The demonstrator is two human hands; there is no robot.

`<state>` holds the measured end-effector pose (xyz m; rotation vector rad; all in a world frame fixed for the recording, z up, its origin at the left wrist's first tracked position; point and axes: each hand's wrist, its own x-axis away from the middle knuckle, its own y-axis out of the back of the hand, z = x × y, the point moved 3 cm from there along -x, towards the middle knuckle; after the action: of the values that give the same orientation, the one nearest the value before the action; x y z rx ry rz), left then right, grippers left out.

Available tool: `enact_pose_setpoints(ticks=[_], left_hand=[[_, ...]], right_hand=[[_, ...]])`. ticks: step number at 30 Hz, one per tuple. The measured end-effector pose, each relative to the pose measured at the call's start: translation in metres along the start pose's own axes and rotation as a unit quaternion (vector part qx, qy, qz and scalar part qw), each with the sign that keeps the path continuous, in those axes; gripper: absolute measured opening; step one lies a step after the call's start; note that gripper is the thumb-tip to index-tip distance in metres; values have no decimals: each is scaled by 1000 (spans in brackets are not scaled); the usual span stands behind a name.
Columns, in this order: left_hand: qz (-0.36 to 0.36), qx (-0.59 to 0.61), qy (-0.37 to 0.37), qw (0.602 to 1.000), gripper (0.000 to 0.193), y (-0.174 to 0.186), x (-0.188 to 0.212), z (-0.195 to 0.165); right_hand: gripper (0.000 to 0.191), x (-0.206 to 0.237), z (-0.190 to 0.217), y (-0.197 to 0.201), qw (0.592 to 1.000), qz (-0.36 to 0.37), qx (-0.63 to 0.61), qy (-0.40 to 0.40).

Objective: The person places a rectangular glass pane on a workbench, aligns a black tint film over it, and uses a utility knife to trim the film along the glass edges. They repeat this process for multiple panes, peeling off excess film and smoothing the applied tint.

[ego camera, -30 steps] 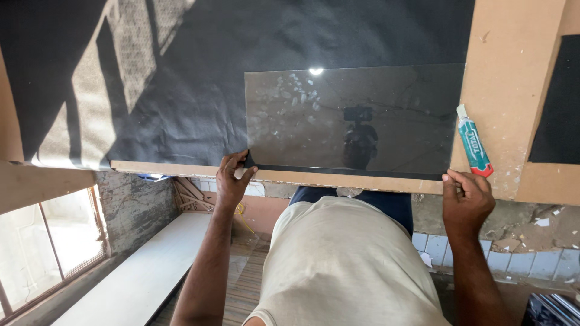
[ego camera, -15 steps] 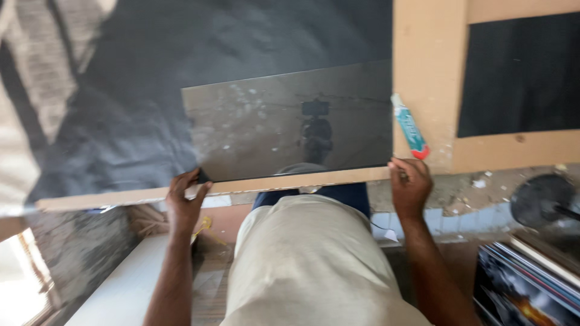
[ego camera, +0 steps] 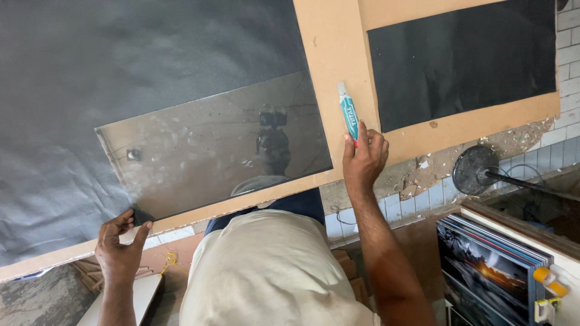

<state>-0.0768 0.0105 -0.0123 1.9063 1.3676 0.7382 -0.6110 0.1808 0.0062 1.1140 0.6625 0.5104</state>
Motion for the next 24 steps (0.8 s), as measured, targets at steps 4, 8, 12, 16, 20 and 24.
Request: enact_pose_setpoints(ticks=[4, 8, 12, 16, 20, 24], left_hand=[[13, -16, 20, 1000, 41, 1, 2, -6], [9, 1, 12, 1000, 41, -1, 3, -13], [19, -28, 21, 999, 43, -6, 5, -16], [24, -23, 18, 999, 41, -7, 5, -19], [30, -30, 12, 999, 40, -7, 4, -20], [26, -12, 4, 1000, 39, -8, 3, -20]], right_hand=[[44, 6, 5, 13, 994, -80, 77, 16], [23, 29, 13, 25, 998, 0, -65, -25], [22, 39, 15, 26, 989, 22, -135, -60], [14, 39, 13, 25, 989, 24, -134, -59], [12, 37, 10, 25, 985, 30, -153, -70], [12, 35, 9, 24, 984, 35, -162, -72]])
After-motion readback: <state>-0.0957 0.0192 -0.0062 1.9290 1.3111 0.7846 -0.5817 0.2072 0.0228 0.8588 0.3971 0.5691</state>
